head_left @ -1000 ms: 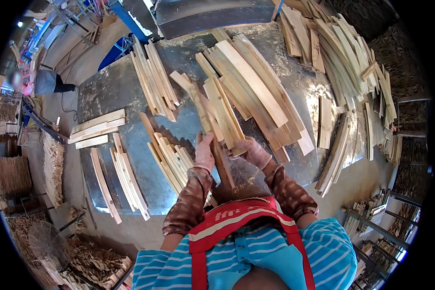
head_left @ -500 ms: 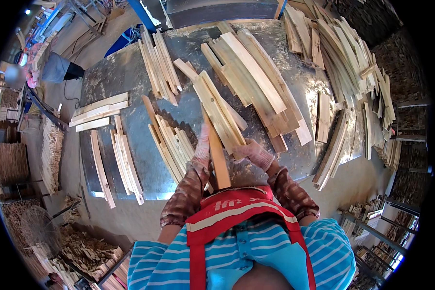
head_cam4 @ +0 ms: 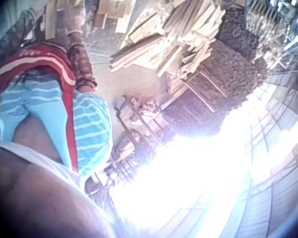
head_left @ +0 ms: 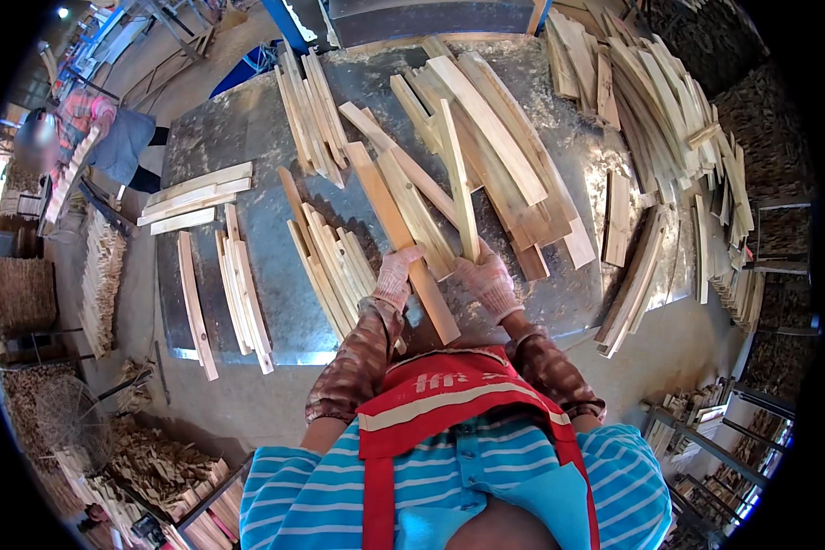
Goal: The person repeatedly picks up wooden planks from a pile on a workbench, briefly inspects them, and places them into a separate stack. The person handles the planks one at a time, moving them from a disorganized pile to a more organized arrangement.
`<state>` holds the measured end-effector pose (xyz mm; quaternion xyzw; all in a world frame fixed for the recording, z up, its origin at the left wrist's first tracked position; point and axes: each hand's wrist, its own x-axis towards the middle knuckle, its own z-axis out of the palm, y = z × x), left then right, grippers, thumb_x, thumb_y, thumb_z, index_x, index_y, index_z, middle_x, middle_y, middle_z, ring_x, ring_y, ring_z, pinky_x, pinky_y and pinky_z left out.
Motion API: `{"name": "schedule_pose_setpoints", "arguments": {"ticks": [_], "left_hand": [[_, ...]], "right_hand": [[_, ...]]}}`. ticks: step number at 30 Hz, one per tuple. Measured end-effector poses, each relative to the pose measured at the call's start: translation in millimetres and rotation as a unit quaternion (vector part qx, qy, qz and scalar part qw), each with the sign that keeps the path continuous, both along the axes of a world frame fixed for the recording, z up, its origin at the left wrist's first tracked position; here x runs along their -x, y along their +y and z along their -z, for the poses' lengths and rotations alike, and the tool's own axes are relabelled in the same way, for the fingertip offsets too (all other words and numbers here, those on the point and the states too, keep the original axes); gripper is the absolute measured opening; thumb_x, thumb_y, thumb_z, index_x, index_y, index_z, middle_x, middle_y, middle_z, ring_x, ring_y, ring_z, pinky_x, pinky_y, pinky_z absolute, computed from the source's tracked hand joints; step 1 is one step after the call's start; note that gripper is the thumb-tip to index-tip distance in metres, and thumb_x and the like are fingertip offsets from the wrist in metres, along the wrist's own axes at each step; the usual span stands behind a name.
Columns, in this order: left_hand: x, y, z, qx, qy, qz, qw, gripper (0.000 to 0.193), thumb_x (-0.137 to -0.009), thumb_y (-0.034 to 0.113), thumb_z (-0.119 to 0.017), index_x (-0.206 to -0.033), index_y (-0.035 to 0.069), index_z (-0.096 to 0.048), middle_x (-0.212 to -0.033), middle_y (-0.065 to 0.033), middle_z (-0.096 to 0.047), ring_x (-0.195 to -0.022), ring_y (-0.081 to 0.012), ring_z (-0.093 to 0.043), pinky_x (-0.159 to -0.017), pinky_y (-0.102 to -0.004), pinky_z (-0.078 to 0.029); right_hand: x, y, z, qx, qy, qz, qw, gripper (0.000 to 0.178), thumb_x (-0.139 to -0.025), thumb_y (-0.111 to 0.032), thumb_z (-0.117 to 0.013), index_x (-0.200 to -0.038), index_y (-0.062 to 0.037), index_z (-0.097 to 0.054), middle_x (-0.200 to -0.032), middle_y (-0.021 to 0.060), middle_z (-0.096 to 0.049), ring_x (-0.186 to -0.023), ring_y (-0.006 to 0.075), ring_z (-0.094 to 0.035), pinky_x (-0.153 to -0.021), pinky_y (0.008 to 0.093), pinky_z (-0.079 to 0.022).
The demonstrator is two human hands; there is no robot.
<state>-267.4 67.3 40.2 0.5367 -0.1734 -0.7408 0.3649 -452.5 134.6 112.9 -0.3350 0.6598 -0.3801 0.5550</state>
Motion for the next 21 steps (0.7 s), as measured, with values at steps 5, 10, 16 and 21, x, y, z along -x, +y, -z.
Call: {"name": "schedule_pose_setpoints", "arguments": {"ticks": [5,10,16,21], "left_hand": [[-2.1,6.6,-7.3,0.054,-0.018,-0.043,0.997,0.034,-0.073,0.018,-0.081,-0.1,0.002,-0.069,-0.083,-0.0069,-0.066,-0.069,-0.0244,-0.066,-0.061,-0.0393,-0.056],[3.6,2.1,-16.2,0.028,-0.072,-0.016,0.997,0.027,-0.076,0.008,-0.077,-0.101,0.001,-0.07,-0.085,-0.0073,-0.068,-0.071,-0.0242,-0.067,-0.064,-0.038,-0.056],[13.9,9.0,29.4,0.004,-0.1,-0.042,0.994,0.027,-0.08,0.002,-0.072,-0.106,-0.002,-0.07,-0.092,-0.01,-0.071,-0.076,-0.0272,-0.069,-0.067,-0.0399,-0.056],[7.3,13.7,63.4,-0.054,-0.15,-0.014,0.987,0.029,-0.078,0.009,-0.081,-0.101,0.0,-0.066,-0.086,-0.0075,-0.068,-0.07,-0.0233,-0.064,-0.059,-0.0404,-0.05]], "right_hand": [[-7.4,-0.2,-3.8,0.021,0.267,-0.066,0.961,0.077,-0.086,-0.039,-0.07,-0.153,-0.0196,-0.038,-0.115,0.0237,-0.067,-0.093,0.0384,-0.07,-0.081,0.0468,-0.055],[-42.9,-9.9,-25.5,-0.022,0.382,-0.142,0.913,0.08,-0.087,-0.04,-0.069,-0.152,-0.0178,-0.028,-0.123,0.0228,-0.058,-0.105,0.0434,-0.065,-0.084,0.0509,-0.055],[-46.5,3.6,6.4,-0.044,0.395,-0.178,0.9,0.079,-0.085,-0.04,-0.068,-0.149,-0.0151,-0.031,-0.142,0.0223,-0.048,-0.117,0.0438,-0.06,-0.092,0.0513,-0.053],[-33.7,3.5,23.1,-0.114,0.399,-0.2,0.888,0.08,-0.084,-0.039,-0.069,-0.15,-0.0117,-0.033,-0.143,0.0218,-0.048,-0.121,0.042,-0.058,-0.095,0.0494,-0.052]]}}
